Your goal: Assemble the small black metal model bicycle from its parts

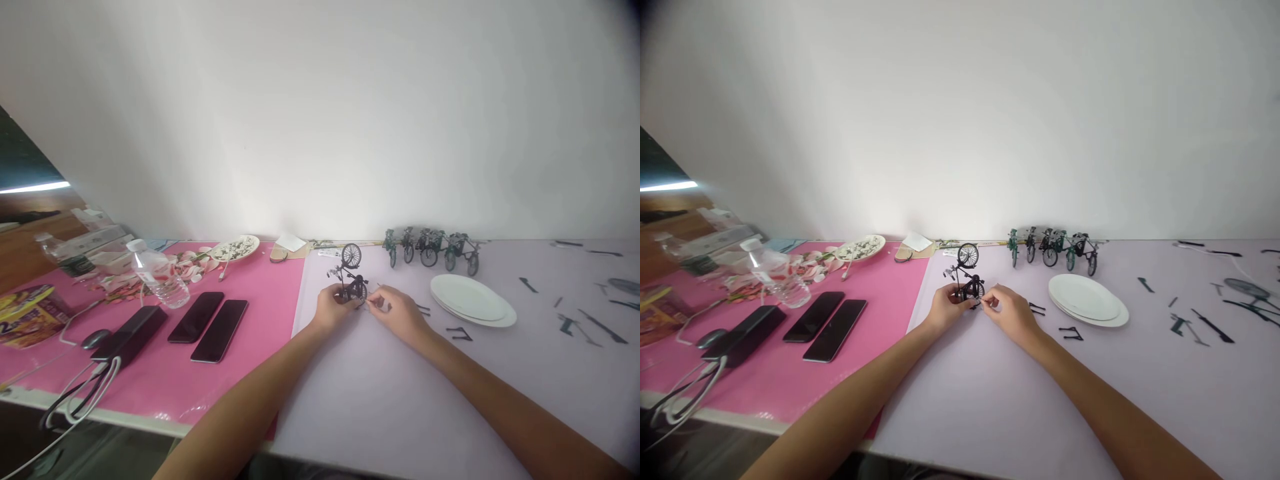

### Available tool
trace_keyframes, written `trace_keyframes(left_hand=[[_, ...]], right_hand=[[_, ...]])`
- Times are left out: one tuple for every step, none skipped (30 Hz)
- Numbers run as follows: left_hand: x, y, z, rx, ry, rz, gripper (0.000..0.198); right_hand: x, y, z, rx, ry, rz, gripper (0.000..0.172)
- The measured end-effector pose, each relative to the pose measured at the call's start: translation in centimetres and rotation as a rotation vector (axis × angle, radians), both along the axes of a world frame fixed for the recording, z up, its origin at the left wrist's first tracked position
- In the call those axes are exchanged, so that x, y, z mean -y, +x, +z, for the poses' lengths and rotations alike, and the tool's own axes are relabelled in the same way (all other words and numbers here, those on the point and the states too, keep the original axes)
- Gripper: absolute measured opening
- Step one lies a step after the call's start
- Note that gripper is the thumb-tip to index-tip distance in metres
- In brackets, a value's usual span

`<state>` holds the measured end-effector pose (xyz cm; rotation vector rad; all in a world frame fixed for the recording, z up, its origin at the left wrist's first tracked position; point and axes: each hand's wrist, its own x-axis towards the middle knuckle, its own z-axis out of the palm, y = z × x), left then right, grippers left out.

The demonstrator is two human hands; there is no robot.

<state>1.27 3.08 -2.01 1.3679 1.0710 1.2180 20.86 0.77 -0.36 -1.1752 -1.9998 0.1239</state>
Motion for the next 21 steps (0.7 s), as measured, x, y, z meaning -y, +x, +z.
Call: trace_keyframes(left_hand=[[0.01, 0.0, 0.0, 0.004, -0.003, -0.005, 0.04], [0.02, -0.01, 0.0, 0.008, -0.005, -0.009, 0.041], [0.03, -0.02, 0.01, 0.012, -0.005, -0.012, 0.042], [0.04, -0.02, 0.04, 0.013, -0.003, -0.013, 0.042], [0.06, -0.03, 0.08, 0.012, -0.001, -0.014, 0.042], [0.08, -0.04, 0.13, 0.01, 0.001, -0.016, 0.043], [0.1, -0.04, 0.18, 0.009, -0.001, -0.017, 0.043], [0.13, -0.05, 0.24, 0.01, -0.005, -0.016, 0.043], [0.15, -0.06, 0.3, 0.012, -0.009, -0.014, 0.043], [0.16, -0.06, 0.35, 0.015, -0.013, -0.01, 0.043], [0.18, -0.08, 0.4, 0.019, -0.016, -0.007, 0.043], [0.19, -0.09, 0.43, 0.022, -0.019, -0.005, 0.043], [0.21, -0.1, 0.46, 0.023, -0.022, -0.006, 0.043], [0.21, -0.12, 0.48, 0.023, -0.027, -0.009, 0.044], [0.22, -0.13, 0.48, 0.021, -0.032, -0.012, 0.045], [0.22, -0.13, 0.47, 0.017, -0.035, -0.013, 0.046], [0.21, -0.13, 0.44, 0.012, -0.036, -0.012, 0.046], [0.2, -0.13, 0.4, 0.01, -0.033, -0.012, 0.046], [0.18, -0.13, 0.34, 0.009, -0.028, -0.012, 0.045], [0.16, -0.12, 0.28, 0.01, -0.022, -0.012, 0.045], [0.14, -0.11, 0.21, 0.01, -0.015, -0.012, 0.044]], right_hand=[[-0.05, 0.02, -0.07, -0.004, 0.002, -0.001, 0.008], [-0.09, 0.04, -0.13, -0.007, 0.002, -0.003, 0.008], [-0.12, 0.05, -0.18, -0.008, 0.001, -0.005, 0.008], [-0.14, 0.06, -0.24, -0.009, 0.0, -0.006, 0.008], [-0.16, 0.06, -0.29, -0.011, -0.001, -0.009, 0.008], [-0.18, 0.06, -0.35, -0.017, 0.0, -0.014, 0.008], [-0.2, 0.06, -0.41, -0.026, 0.003, -0.025, 0.008], [-0.23, 0.07, -0.46, -0.037, 0.006, -0.037, 0.009], [-0.26, 0.07, -0.51, -0.048, 0.008, -0.047, 0.01], [-0.29, 0.08, -0.54, -0.057, 0.006, -0.052, 0.011], [-0.32, 0.09, -0.56, -0.064, 0.001, -0.052, 0.013], [-0.35, 0.09, -0.56, -0.07, -0.008, -0.046, 0.014], [-0.36, 0.08, -0.53, -0.074, -0.016, -0.039, 0.015], [-0.35, 0.06, -0.48, -0.078, -0.022, -0.033, 0.014], [-0.33, 0.02, -0.42, -0.084, -0.023, -0.03, 0.014], [-0.28, -0.03, -0.34, -0.09, -0.022, -0.029, 0.013], [-0.23, -0.08, -0.26, -0.095, -0.02, -0.028, 0.012], [-0.16, -0.14, -0.17, -0.097, -0.02, -0.026, 0.011], [-0.09, -0.19, -0.08, -0.098, -0.024, -0.023, 0.011], [-0.02, -0.23, -0.01, -0.097, -0.031, -0.019, 0.011], [0.04, -0.26, 0.05, -0.096, -0.038, -0.016, 0.01]])
